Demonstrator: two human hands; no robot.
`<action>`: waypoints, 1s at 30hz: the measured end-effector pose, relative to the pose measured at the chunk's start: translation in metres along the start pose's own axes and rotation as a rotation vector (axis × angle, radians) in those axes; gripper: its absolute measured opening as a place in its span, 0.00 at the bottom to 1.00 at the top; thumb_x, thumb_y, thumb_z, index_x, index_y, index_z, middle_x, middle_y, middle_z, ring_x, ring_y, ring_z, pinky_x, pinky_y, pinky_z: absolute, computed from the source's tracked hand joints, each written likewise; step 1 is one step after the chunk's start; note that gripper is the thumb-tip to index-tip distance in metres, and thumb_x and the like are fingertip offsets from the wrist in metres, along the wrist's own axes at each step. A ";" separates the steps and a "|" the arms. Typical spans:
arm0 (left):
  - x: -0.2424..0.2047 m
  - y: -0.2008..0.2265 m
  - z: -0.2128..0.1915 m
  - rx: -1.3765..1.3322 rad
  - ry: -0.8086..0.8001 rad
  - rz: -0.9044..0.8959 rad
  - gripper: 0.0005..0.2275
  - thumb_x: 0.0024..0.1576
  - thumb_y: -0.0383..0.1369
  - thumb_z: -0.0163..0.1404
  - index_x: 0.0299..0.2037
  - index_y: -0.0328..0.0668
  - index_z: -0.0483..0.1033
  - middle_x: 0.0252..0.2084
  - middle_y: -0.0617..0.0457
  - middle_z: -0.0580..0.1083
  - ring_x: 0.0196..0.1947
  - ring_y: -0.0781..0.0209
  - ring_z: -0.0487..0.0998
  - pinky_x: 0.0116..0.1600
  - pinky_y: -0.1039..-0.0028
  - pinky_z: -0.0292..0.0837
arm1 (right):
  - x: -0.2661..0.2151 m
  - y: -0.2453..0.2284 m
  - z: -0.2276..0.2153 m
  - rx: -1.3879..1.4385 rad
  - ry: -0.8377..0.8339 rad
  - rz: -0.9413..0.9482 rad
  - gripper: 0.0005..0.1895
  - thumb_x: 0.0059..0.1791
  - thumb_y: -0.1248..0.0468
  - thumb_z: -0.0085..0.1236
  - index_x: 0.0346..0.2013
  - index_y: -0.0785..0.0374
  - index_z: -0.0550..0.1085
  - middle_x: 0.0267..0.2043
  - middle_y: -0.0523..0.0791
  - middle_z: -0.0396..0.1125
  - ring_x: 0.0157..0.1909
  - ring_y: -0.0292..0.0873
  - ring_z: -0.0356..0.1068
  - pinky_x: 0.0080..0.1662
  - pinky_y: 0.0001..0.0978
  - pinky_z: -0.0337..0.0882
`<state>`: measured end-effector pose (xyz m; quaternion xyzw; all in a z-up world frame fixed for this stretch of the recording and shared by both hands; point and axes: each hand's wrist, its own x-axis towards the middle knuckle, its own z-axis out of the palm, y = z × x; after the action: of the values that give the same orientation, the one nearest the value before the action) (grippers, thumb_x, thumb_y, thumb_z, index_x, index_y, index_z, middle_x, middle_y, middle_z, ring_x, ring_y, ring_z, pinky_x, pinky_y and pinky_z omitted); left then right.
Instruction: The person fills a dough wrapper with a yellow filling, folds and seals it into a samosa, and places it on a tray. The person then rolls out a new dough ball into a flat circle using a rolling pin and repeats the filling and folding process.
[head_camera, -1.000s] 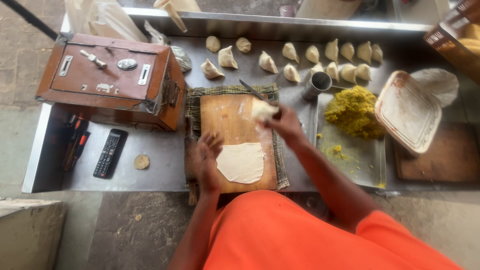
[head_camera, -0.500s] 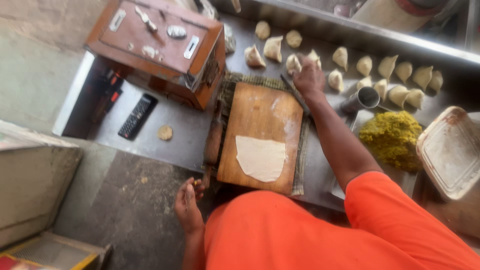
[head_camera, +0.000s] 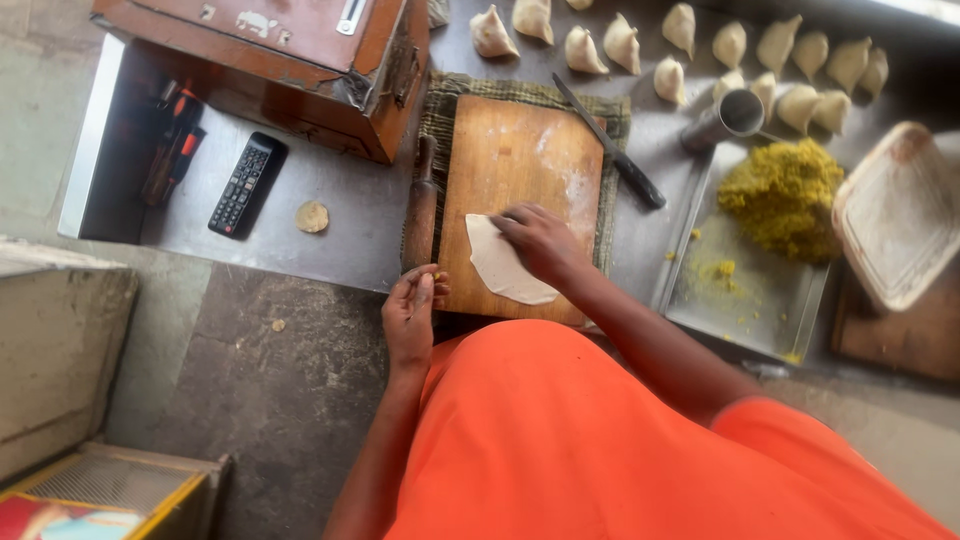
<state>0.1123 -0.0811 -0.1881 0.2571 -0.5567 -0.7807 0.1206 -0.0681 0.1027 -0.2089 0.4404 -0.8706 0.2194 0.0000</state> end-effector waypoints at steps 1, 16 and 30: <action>-0.002 -0.001 0.000 0.042 -0.019 -0.009 0.12 0.67 0.33 0.46 0.53 0.33 0.76 0.44 0.49 0.80 0.41 0.65 0.79 0.47 0.75 0.75 | 0.010 -0.006 0.010 -0.072 0.022 -0.068 0.13 0.56 0.62 0.55 0.54 0.59 0.78 0.53 0.46 0.73 0.55 0.47 0.72 0.54 0.41 0.75; -0.001 -0.006 -0.055 0.033 -0.041 -0.073 0.12 0.65 0.35 0.47 0.51 0.35 0.78 0.43 0.52 0.80 0.39 0.67 0.79 0.44 0.76 0.74 | 0.041 -0.015 0.012 -0.009 -0.230 0.135 0.04 0.57 0.62 0.52 0.46 0.53 0.73 0.47 0.45 0.68 0.55 0.50 0.66 0.57 0.44 0.66; 0.015 -0.044 -0.080 -0.033 -0.026 -0.096 0.12 0.62 0.33 0.50 0.49 0.33 0.80 0.39 0.50 0.82 0.35 0.66 0.79 0.40 0.76 0.75 | 0.070 -0.021 -0.024 -0.093 -0.452 -0.016 0.08 0.53 0.53 0.57 0.43 0.49 0.77 0.48 0.39 0.70 0.58 0.44 0.67 0.61 0.43 0.64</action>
<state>0.1470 -0.1368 -0.2526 0.2712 -0.5324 -0.7979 0.0799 -0.0992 0.0469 -0.1656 0.4847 -0.8542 0.0746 -0.1729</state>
